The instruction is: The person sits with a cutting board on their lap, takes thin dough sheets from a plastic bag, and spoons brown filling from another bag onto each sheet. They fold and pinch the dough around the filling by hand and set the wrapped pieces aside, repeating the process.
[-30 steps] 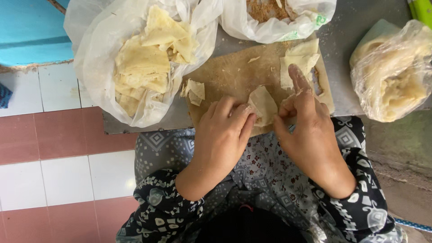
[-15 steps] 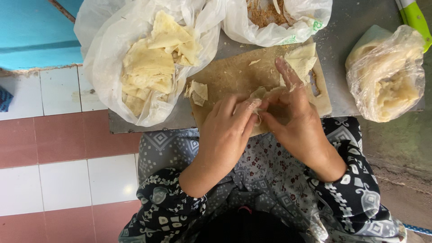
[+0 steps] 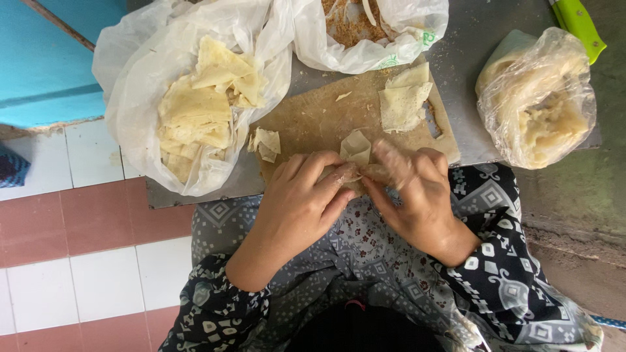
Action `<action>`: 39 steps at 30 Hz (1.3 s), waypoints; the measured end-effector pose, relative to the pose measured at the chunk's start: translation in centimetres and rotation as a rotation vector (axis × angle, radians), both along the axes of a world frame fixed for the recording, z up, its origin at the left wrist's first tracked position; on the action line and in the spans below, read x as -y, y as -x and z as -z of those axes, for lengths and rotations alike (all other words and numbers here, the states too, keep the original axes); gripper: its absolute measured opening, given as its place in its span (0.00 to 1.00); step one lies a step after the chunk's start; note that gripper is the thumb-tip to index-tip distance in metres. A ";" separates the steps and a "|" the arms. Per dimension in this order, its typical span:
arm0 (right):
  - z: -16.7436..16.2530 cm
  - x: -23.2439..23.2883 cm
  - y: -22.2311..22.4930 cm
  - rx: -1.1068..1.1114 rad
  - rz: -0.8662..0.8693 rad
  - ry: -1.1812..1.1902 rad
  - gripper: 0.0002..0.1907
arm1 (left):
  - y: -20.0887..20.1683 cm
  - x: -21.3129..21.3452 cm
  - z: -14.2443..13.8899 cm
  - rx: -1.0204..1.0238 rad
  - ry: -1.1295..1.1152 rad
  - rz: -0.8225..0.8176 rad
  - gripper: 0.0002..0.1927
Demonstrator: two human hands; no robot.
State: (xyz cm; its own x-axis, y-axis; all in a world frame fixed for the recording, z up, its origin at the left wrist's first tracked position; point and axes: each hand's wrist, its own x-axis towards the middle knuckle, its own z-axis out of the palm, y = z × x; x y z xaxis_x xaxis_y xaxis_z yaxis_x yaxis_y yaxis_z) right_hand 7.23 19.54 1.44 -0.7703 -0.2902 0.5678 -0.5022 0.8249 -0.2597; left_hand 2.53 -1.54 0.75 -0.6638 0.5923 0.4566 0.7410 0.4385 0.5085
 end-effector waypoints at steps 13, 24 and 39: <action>0.6 0.7 0.8 0.379 0.101 0.531 0.33 | 2.8 -1.7 0.3 0.283 -0.046 0.033 0.08; -0.4 0.2 1.8 0.540 0.043 0.438 0.29 | 2.6 0.0 0.1 0.024 0.024 0.068 0.09; -0.9 0.5 2.8 0.538 0.028 0.425 0.29 | 3.2 -1.5 -1.0 0.275 -0.041 -0.031 0.06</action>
State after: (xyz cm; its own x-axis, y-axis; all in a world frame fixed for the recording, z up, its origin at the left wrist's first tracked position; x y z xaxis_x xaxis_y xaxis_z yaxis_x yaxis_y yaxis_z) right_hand 4.39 19.04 2.39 -0.9811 -0.1023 0.1645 -0.1925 0.6069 -0.7711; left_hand -0.71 0.00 1.77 -0.7834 0.5548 0.2803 0.5597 0.4334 0.7063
